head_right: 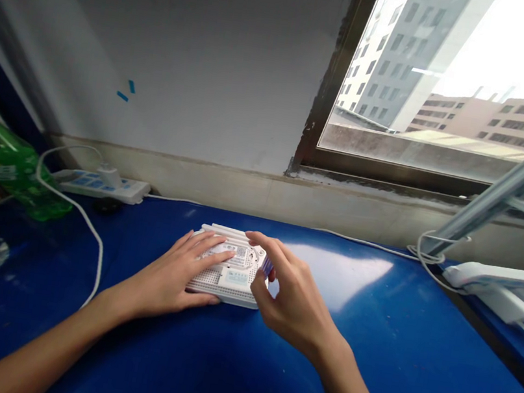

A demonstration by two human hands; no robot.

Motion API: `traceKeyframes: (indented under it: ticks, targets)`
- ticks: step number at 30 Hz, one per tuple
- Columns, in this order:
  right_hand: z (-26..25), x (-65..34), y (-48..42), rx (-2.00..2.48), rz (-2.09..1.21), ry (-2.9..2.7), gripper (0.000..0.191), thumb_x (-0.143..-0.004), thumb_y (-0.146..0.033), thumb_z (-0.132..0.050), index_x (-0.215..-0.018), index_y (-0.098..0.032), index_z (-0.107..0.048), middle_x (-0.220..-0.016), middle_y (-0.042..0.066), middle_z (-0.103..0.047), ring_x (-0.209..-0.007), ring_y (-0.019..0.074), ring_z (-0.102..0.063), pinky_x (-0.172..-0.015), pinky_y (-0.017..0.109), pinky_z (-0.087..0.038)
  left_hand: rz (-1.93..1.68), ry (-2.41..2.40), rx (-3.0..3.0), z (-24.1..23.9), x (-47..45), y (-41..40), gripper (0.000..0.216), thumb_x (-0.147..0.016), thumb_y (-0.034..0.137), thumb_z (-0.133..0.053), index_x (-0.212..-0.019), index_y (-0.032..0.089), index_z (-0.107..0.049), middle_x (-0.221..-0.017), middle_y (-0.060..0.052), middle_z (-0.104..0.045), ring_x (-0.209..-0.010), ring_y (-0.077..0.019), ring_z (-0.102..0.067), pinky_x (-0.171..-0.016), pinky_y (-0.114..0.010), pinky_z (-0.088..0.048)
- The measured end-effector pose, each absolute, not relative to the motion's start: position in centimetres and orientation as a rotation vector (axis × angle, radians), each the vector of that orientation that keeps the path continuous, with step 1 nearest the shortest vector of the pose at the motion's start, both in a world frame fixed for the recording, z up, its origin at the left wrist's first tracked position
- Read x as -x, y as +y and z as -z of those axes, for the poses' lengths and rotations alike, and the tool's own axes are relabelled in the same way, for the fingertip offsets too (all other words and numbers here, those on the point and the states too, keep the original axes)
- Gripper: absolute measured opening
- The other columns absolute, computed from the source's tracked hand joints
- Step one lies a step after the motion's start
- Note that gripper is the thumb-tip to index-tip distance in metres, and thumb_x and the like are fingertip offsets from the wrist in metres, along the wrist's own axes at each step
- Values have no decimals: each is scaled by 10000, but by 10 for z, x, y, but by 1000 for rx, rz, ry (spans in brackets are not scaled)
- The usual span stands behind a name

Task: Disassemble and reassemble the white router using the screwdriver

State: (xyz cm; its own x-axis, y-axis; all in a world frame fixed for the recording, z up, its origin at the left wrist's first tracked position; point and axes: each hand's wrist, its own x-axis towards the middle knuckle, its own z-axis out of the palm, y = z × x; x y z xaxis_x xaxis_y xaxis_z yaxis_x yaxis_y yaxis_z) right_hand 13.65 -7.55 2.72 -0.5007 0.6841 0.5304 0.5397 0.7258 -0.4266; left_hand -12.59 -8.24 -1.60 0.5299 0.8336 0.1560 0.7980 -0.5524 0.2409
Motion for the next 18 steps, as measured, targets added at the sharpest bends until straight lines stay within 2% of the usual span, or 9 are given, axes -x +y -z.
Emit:
traceKeyframes:
  ticks: [5, 10, 15, 18]
  targets:
    - [-25, -135, -75, 925, -272, -2215, 284, -983, -235, -590, -1264, -275, -599, -1038, 20, -746, -556, 99, -530, -585, 252, -496, -394, 1416, -2620, 16, 125, -83, 820, -877, 615, -699, -1583, 380, -355, -1675, -77, -320, -1546, -360, -259, -1246, -657, -148]
    - [-27, -136, -75, 908, -265, -2240, 486, -922, -129, -549, -1384, -272, -501, -1220, 63, -688, -714, 126, -612, -676, 272, -528, -419, 1397, -2627, 18, 127, -82, 814, -879, 613, -697, -1582, 384, -357, -1679, -76, -310, -1544, -366, -263, -1246, -658, -149]
    - [-23, -139, -71, 989, -367, -2242, 415, -975, -262, -592, -1381, -277, -505, -997, 33, -719, -643, 131, -613, -607, 271, -511, -400, 1416, -2628, 20, 126, -81, 828, -876, 622, -695, -1588, 392, -340, -1685, -71, -297, -1549, -360, -253, -1245, -656, -154]
    - [-22, -142, -68, 1051, -477, -2202, 563, -960, -263, -613, -1482, -290, -401, -888, 12, -718, -626, 146, -631, -597, 279, -519, -392, 1419, -2626, 20, 126, -81, 826, -877, 625, -692, -1587, 395, -338, -1686, -64, -297, -1549, -357, -254, -1246, -654, -154]
